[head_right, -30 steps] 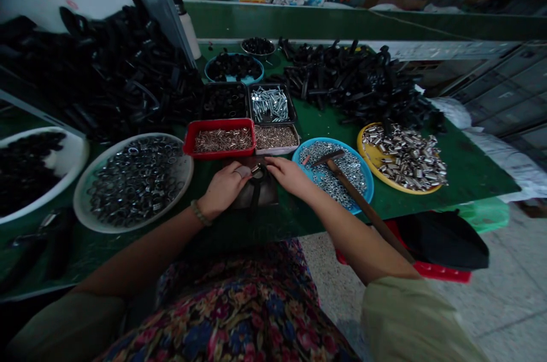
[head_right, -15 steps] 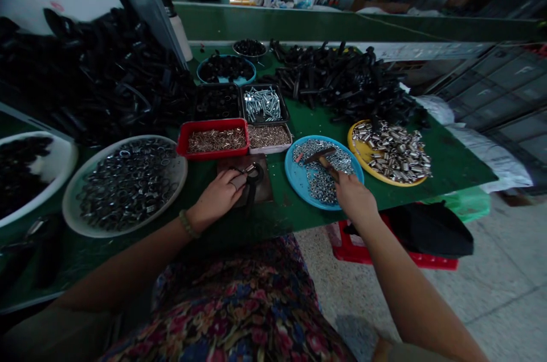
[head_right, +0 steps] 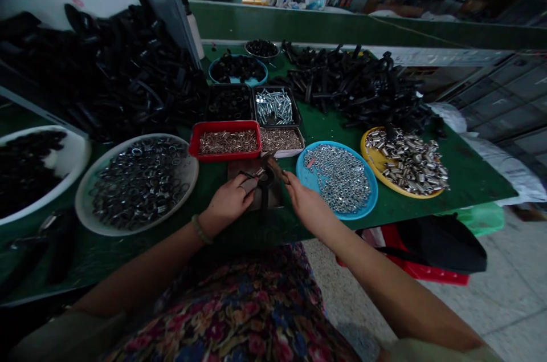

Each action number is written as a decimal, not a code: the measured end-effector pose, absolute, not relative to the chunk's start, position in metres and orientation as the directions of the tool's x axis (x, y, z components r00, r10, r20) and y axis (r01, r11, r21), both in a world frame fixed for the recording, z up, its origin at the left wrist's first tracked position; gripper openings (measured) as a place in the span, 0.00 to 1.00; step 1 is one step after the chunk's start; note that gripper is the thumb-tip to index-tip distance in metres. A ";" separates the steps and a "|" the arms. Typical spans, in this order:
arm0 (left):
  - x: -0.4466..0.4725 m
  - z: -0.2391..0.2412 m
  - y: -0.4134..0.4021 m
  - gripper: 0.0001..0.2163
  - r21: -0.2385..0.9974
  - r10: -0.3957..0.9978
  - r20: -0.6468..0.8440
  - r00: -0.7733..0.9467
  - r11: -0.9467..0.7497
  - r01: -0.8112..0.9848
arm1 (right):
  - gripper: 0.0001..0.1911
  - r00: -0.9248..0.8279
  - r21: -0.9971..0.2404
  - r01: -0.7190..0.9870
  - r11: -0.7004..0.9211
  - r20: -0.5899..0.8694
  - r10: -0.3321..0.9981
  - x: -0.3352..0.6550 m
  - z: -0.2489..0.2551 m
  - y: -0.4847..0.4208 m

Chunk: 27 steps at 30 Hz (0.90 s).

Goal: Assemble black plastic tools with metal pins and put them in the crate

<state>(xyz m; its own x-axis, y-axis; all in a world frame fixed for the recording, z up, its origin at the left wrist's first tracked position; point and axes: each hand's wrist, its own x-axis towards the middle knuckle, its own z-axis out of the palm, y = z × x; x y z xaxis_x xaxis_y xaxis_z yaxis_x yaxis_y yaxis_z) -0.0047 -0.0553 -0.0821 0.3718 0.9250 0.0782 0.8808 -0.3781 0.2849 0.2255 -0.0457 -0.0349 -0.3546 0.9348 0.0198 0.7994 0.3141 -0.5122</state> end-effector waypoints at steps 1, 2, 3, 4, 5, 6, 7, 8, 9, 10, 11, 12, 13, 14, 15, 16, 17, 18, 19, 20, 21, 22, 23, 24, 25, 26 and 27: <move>-0.004 -0.083 -0.055 0.16 0.286 0.924 0.078 0.375 -0.381 0.879 | 0.26 -0.359 -0.506 0.805 0.310 0.000 0.933 0.226 -0.035 -0.045; -0.004 -0.084 -0.054 0.16 0.288 0.922 0.076 0.379 -0.384 0.877 | 0.26 -0.346 -0.503 0.809 0.304 0.010 0.938 0.226 -0.036 -0.045; -0.003 -0.086 -0.055 0.15 0.289 0.923 0.076 0.378 -0.383 0.877 | 0.26 -0.323 -0.502 0.812 0.298 0.039 0.945 0.226 -0.036 -0.044; -0.002 -0.087 -0.056 0.15 0.291 0.923 0.077 0.377 -0.383 0.877 | 0.26 -0.301 -0.494 0.818 0.293 0.066 0.951 0.225 -0.036 -0.044; -0.002 -0.087 -0.058 0.15 0.293 0.924 0.077 0.375 -0.381 0.877 | 0.26 -0.291 -0.483 0.827 0.287 0.069 0.954 0.225 -0.036 -0.045; -0.003 -0.086 -0.060 0.16 0.298 0.926 0.076 0.370 -0.375 0.878 | 0.25 -0.302 -0.473 0.833 0.286 0.044 0.952 0.225 -0.036 -0.045; -0.004 -0.085 -0.061 0.16 0.310 0.929 0.070 0.364 -0.367 0.877 | 0.25 -0.322 -0.467 0.835 0.289 0.009 0.947 0.225 -0.035 -0.046; -0.007 -0.081 -0.062 0.17 0.332 0.932 0.069 0.357 -0.359 0.872 | 0.24 -0.342 -0.469 0.832 0.296 -0.013 0.940 0.226 -0.033 -0.048; -0.010 -0.077 -0.060 0.18 0.365 0.935 0.079 0.347 -0.351 0.863 | 0.24 -0.348 -0.481 0.823 0.302 -0.008 0.937 0.226 -0.032 -0.051; -0.015 -0.071 -0.055 0.19 0.401 0.941 0.111 0.320 -0.337 0.852 | 0.24 -0.343 -0.503 0.807 0.310 0.028 0.939 0.226 -0.030 -0.055; -0.019 -0.063 -0.046 0.20 0.431 0.948 0.164 0.274 -0.319 0.844 | 0.25 -0.336 -0.527 0.786 0.323 0.074 0.939 0.226 -0.029 -0.060; -0.022 -0.056 -0.032 0.20 0.447 0.948 0.228 0.221 -0.303 0.841 | 0.25 -0.331 -0.540 0.772 0.335 0.109 0.938 0.226 -0.029 -0.064; -0.023 -0.048 -0.015 0.20 0.445 0.942 0.293 0.166 -0.288 0.848 | 0.26 -0.341 -0.544 0.765 0.344 0.110 0.934 0.225 -0.029 -0.068; -0.020 -0.041 0.005 0.18 0.415 0.932 0.335 0.135 -0.275 0.867 | 0.25 -0.369 -0.542 0.764 0.350 0.078 0.926 0.224 -0.030 -0.071; -0.014 -0.036 0.027 0.17 0.360 0.928 0.335 0.165 -0.288 0.887 | 0.25 -0.397 -0.536 0.769 0.349 0.028 0.918 0.223 -0.032 -0.073; -0.005 -0.032 0.049 0.15 0.299 0.932 0.277 0.235 -0.316 0.900 | 0.24 -0.415 -0.529 0.776 0.342 -0.021 0.909 0.222 -0.034 -0.075; 0.007 -0.029 0.070 0.14 0.240 0.933 0.182 0.312 -0.349 0.906 | 0.24 -0.418 -0.529 0.781 0.332 -0.047 0.907 0.222 -0.035 -0.075; 0.020 -0.028 0.087 0.12 0.196 0.923 0.094 0.374 -0.386 0.902 | 0.23 -0.403 -0.537 0.780 0.322 -0.036 0.915 0.223 -0.036 -0.075; 0.033 -0.029 0.101 0.11 0.175 0.917 0.046 0.397 -0.398 0.900 | 0.23 -0.369 -0.552 0.774 0.311 0.007 0.930 0.225 -0.037 -0.076; 0.045 -0.030 0.112 0.11 0.159 0.913 0.013 0.408 -0.404 0.901 | 0.24 -0.318 -0.567 0.768 0.297 0.065 0.946 0.227 -0.037 -0.076; 0.055 -0.033 0.118 0.11 0.151 0.913 0.000 0.407 -0.402 0.903 | 0.24 -0.261 -0.582 0.763 0.281 0.121 0.958 0.231 -0.036 -0.076; 0.062 -0.035 0.122 0.10 0.148 0.916 -0.001 0.400 -0.396 0.906 | 0.24 -0.207 -0.597 0.758 0.262 0.160 0.965 0.236 -0.036 -0.075; 0.066 -0.038 0.124 0.10 0.145 0.918 -0.001 0.396 -0.392 0.908 | 0.24 -0.158 -0.611 0.755 0.237 0.181 0.971 0.240 -0.036 -0.075; 0.068 -0.041 0.124 0.10 0.144 0.919 0.002 0.393 -0.389 0.910 | 0.23 -0.121 -0.625 0.752 0.210 0.182 0.976 0.245 -0.037 -0.074; 0.068 -0.042 0.123 0.10 0.147 0.920 0.010 0.391 -0.389 0.910 | 0.23 -0.097 -0.637 0.748 0.186 0.172 0.980 0.249 -0.038 -0.074; 0.067 -0.043 0.123 0.10 0.154 0.920 0.022 0.390 -0.389 0.908 | 0.24 -0.079 -0.648 0.743 0.167 0.162 0.984 0.252 -0.039 -0.073; 0.065 -0.043 0.123 0.11 0.165 0.920 0.036 0.389 -0.390 0.906 | 0.24 -0.063 -0.660 0.736 0.150 0.154 0.986 0.255 -0.041 -0.071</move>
<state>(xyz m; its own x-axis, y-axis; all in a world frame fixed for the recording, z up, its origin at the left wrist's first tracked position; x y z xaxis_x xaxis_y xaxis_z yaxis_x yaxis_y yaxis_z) 0.0648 0.1229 -0.0433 0.3893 0.9204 0.0357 0.9061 -0.3897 0.1647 0.2549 -0.0714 -0.0413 -0.0628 0.9860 0.1543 0.7357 0.1502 -0.6605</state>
